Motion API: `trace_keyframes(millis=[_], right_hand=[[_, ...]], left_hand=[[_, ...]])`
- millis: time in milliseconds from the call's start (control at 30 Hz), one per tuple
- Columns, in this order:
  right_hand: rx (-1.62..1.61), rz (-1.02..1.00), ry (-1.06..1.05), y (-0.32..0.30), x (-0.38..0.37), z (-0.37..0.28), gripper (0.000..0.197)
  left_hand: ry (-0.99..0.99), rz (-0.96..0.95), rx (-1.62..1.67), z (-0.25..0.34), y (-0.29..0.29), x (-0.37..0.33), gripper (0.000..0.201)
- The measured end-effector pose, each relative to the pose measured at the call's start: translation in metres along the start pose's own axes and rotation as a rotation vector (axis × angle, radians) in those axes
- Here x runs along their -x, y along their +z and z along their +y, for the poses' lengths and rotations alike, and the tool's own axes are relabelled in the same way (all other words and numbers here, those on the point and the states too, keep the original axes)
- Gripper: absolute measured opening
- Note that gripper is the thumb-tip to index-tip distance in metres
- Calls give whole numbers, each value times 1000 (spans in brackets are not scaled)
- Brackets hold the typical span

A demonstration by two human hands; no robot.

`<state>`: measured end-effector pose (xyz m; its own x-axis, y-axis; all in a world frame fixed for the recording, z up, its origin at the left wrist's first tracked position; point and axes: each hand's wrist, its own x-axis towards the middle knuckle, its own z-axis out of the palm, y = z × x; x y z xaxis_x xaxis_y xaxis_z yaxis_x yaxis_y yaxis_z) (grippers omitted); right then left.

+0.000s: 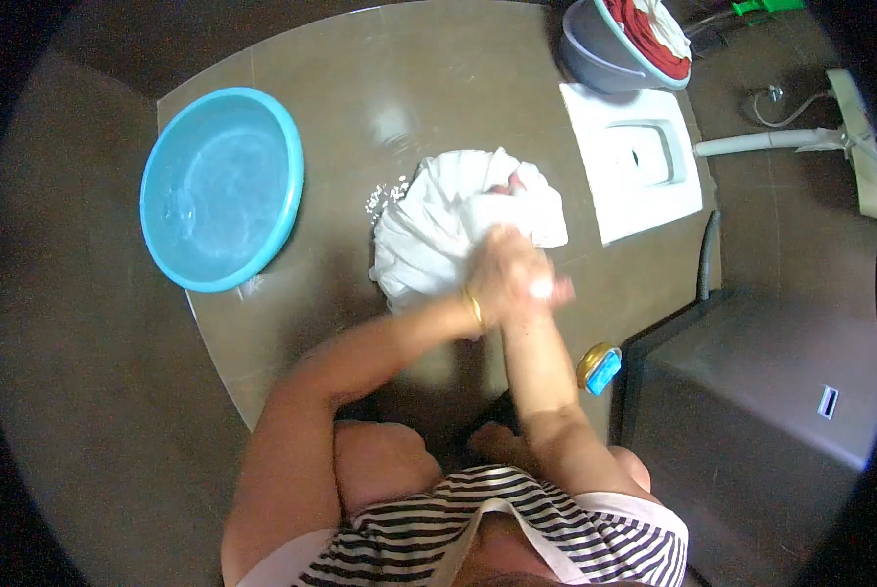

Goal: The person hand-washes a white garment by lathering and scrubbing it with soap, places the soap on a shelf, and rinses and wrings the garment in a basin under running water.

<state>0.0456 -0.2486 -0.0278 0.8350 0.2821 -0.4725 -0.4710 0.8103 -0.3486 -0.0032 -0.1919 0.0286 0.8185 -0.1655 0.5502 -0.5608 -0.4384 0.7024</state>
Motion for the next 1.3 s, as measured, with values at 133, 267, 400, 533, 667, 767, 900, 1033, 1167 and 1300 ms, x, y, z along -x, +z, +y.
trace_keyframes(millis=[133, 267, 400, 533, 667, 767, 900, 1033, 1167, 1300], right_hand=[[66, 365, 44, 58, 35, 46, 34], [163, -186, -45, -23, 3, -19, 18], [0, -70, 135, -15, -7, -15, 35], [-131, -368, 391, 4, -6, -12, 41], [132, 30, 126, 28, 30, 16, 22], [362, 297, 21, 67, 53, 36, 27], [128, 207, 0, 73, 33, 17, 33], [-190, 125, 149, 0, -2, -19, 30], [-54, -96, 110, 15, -3, 0, 22], [208, 225, -154, 74, 40, 22, 12]], left_hand=[[-758, 68, 122, -81, -44, -41, 30], [-383, 137, 315, -32, -5, -28, 19], [-81, -47, 128, -7, 10, -2, 11], [205, -36, 221, 0, -21, -8, 14], [13, 45, 265, -36, -20, 0, 13], [-936, 213, 462, -106, -68, -27, 3], [-472, 441, 782, -105, -72, 5, 6], [34, -144, 177, 35, -24, 4, 15], [110, -22, 118, -16, -24, -4, 18], [-160, 90, 152, -61, -45, -32, 17]])
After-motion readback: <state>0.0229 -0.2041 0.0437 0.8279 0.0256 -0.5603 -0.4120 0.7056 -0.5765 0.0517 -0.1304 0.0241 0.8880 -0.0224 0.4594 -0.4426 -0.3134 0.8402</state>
